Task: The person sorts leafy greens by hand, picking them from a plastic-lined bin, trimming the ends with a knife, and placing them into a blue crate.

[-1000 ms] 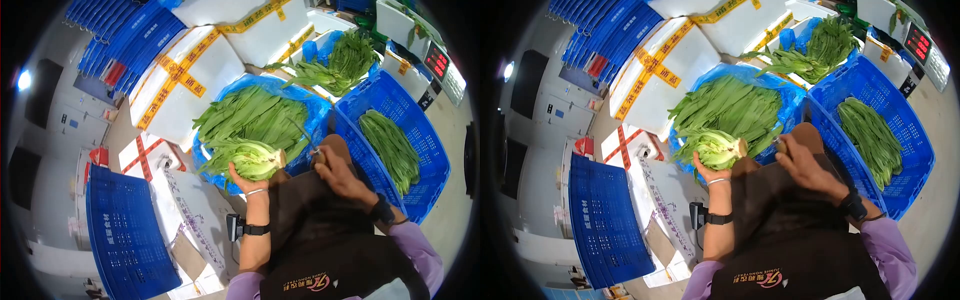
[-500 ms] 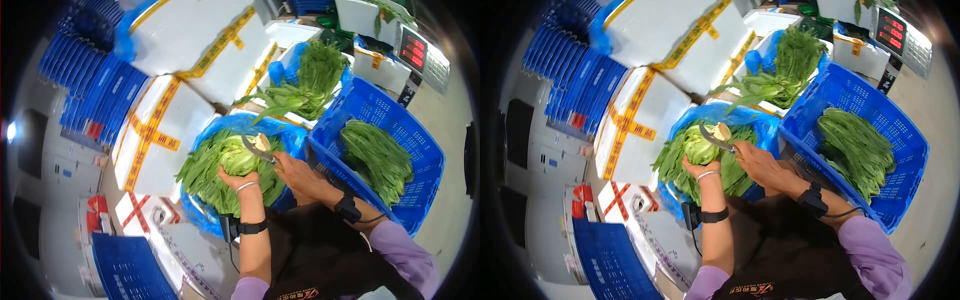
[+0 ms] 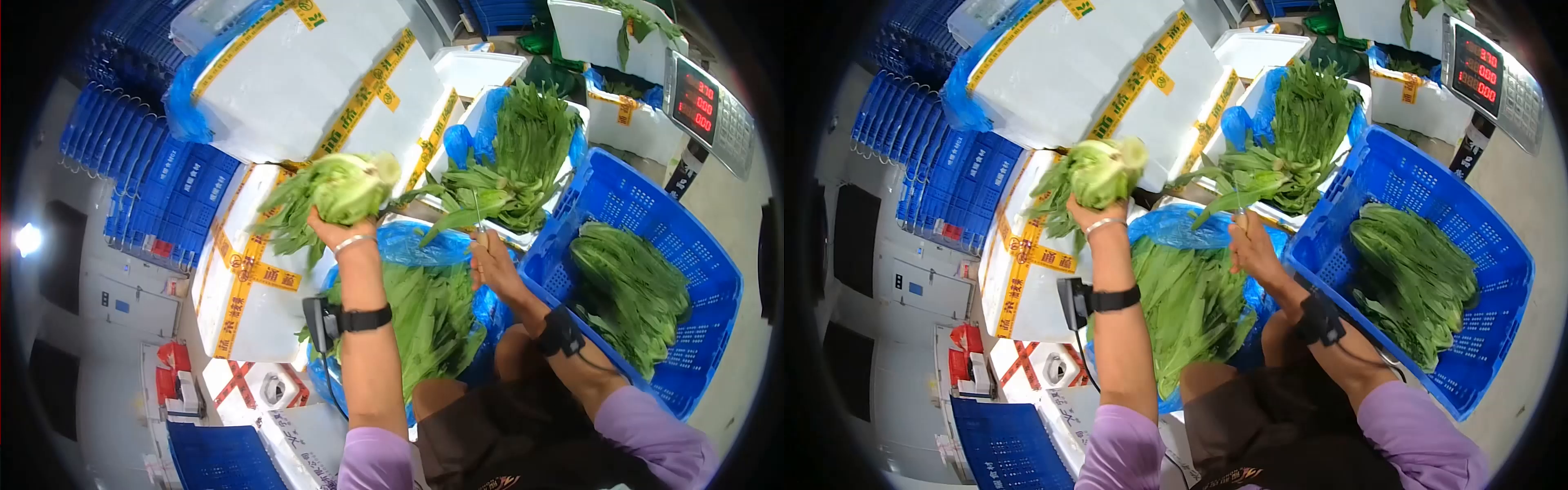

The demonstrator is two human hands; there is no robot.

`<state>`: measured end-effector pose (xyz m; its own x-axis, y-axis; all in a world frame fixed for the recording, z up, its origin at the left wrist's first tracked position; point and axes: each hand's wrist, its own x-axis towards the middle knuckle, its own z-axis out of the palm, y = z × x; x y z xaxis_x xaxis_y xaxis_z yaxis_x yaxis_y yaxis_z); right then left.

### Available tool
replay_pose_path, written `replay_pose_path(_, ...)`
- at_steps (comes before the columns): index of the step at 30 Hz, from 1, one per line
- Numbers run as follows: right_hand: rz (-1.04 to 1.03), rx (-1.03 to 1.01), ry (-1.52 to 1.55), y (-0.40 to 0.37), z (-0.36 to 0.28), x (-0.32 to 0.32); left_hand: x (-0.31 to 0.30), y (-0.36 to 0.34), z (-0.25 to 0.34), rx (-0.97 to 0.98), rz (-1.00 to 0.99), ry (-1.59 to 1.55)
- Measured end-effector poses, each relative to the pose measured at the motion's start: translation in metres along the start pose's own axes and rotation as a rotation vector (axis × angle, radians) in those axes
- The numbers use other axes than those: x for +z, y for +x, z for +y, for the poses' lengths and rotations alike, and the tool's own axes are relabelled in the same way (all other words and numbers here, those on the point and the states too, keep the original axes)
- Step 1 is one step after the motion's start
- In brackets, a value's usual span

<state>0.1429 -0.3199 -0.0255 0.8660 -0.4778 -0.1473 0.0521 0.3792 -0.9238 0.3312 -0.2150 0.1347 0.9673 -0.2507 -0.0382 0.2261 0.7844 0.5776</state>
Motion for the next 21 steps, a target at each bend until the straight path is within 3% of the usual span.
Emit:
replay_pose_path(1, -0.07, -0.108, 0.122, -0.004, -0.026, 0.015, 0.007, -0.008, 0.002, 0.039, -0.018, 0.068)
replay_pose_path(3, -0.097, -0.096, 0.179, -0.015, -0.053, 0.022, -0.005, -0.03, 0.004, 0.033, 0.025, 0.012)
replay_pose_path(5, -0.054, -0.223, 0.09, -0.024, -0.056, 0.01, -0.027, -0.057, 0.008, -0.025, 0.018, 0.014)
replay_pose_path(7, -0.071, -0.227, 0.046, -0.052, -0.065, -0.001, -0.047, -0.084, 0.004, -0.012, 0.087, -0.006)
replay_pose_path(11, -0.153, -0.241, -0.303, -0.103, -0.065, 0.0, -0.081, -0.128, -0.011, 0.007, 0.117, -0.068)
replay_pose_path(13, -0.134, -0.53, -0.613, -0.115, -0.055, 0.013, -0.083, -0.148, -0.018, 0.037, 0.124, -0.042)
replay_pose_path(15, -0.176, -0.512, -0.608, -0.122, -0.056, 0.019, -0.079, -0.157, -0.017, 0.02, 0.172, -0.049)
replay_pose_path(17, 0.01, -0.452, -0.789, -0.107, -0.028, 0.012, -0.089, -0.148, -0.008, 0.034, 0.215, -0.106)
replay_pose_path(18, -0.023, -0.246, -0.647, -0.091, -0.009, -0.007, -0.089, -0.15, 0.007, 0.076, 0.177, -0.112)
replay_pose_path(21, -0.145, -0.15, -0.458, -0.109, -0.018, -0.018, -0.068, -0.163, 0.056, 0.197, -0.015, -0.101)
